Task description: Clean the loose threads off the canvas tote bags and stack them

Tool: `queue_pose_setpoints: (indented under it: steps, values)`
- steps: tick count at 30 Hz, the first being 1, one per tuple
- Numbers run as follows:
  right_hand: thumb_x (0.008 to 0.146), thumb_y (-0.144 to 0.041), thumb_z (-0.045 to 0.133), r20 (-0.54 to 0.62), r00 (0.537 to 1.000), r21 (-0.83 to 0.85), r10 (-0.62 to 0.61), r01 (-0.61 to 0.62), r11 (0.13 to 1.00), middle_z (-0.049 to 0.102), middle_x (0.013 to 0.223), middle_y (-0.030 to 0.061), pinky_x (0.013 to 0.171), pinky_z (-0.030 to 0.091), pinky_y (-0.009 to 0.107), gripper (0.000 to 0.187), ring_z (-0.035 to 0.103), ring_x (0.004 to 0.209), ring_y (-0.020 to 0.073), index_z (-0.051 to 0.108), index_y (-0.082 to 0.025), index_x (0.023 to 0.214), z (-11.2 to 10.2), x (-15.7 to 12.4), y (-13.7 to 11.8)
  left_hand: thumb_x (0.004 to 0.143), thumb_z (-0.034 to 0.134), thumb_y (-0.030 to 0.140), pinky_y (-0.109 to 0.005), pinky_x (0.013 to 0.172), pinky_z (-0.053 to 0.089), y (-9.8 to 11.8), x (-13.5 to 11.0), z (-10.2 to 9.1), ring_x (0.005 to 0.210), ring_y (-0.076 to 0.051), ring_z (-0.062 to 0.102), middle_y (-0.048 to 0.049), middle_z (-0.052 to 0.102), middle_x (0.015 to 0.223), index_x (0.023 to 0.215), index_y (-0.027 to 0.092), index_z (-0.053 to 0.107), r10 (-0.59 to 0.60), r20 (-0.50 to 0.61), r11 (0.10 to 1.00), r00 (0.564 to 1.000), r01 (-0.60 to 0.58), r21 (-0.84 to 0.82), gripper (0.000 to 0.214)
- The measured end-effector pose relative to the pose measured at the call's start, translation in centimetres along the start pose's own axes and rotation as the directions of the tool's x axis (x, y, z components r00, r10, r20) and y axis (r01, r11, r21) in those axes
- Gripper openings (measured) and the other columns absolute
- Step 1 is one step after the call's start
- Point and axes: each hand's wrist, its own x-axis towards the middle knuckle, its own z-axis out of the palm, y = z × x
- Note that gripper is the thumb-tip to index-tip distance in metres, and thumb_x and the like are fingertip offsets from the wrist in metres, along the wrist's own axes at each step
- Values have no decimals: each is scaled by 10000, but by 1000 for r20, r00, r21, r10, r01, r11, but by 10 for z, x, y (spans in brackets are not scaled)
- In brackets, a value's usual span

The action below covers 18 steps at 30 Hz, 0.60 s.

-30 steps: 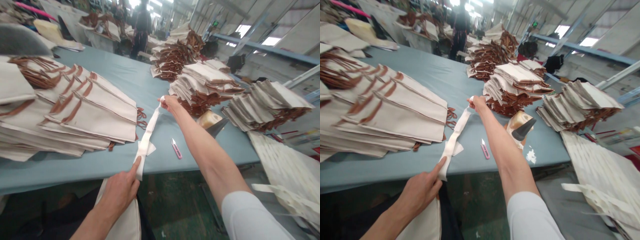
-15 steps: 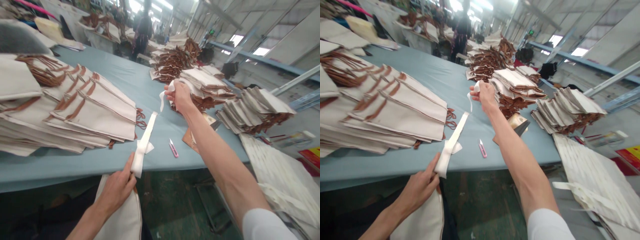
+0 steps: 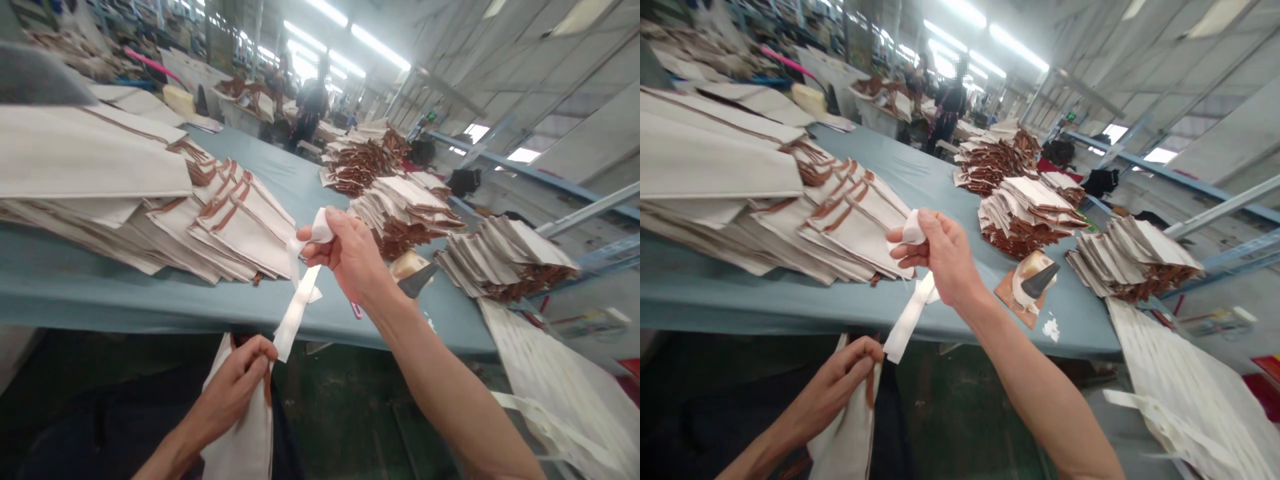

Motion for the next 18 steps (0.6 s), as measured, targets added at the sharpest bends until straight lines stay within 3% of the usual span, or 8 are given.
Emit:
queue_pose_setpoints:
  steps: [5, 9, 14, 18]
  values:
    - [983, -620, 828, 120, 993, 128, 16, -32, 991, 869, 840, 30, 549, 684, 232, 438, 784, 618, 149, 704, -223, 844, 58, -47, 14, 973, 687, 631, -268, 593, 478, 6, -33, 5, 588, -167, 576, 46, 616, 692, 989, 222, 705, -83, -38, 942, 996, 66, -330, 410]
    - [911, -628, 873, 58, 997, 204, 56, -67, 977, 845, 806, 35, 534, 673, 243, 418, 763, 621, 162, 740, -237, 841, 89, -86, 23, 907, 768, 667, -313, 703, 603, 19, -53, 12, 763, -235, 769, -59, 799, 907, 1161, 192, 763, -106, -84, 846, 991, 45, -531, 539]
    - [849, -580, 945, -64, 979, 378, 192, -154, 913, 796, 747, 4, 548, 676, 262, 371, 743, 611, 167, 741, -271, 844, 96, -132, 54, 933, 765, 703, -406, 921, 645, 21, -61, 1, 971, -301, 807, -104, 854, 1092, 1432, 208, 746, -91, -290, 815, 953, -96, -571, 702]
    - [812, -514, 987, -159, 925, 493, 345, -228, 839, 793, 790, 2, 520, 657, 255, 326, 723, 615, 161, 764, -287, 885, 86, -162, 97, 900, 829, 660, -347, 803, 602, 8, -70, -24, 877, -257, 751, -64, 818, 1004, 1484, 197, 739, -63, -422, 863, 904, -163, -478, 750]
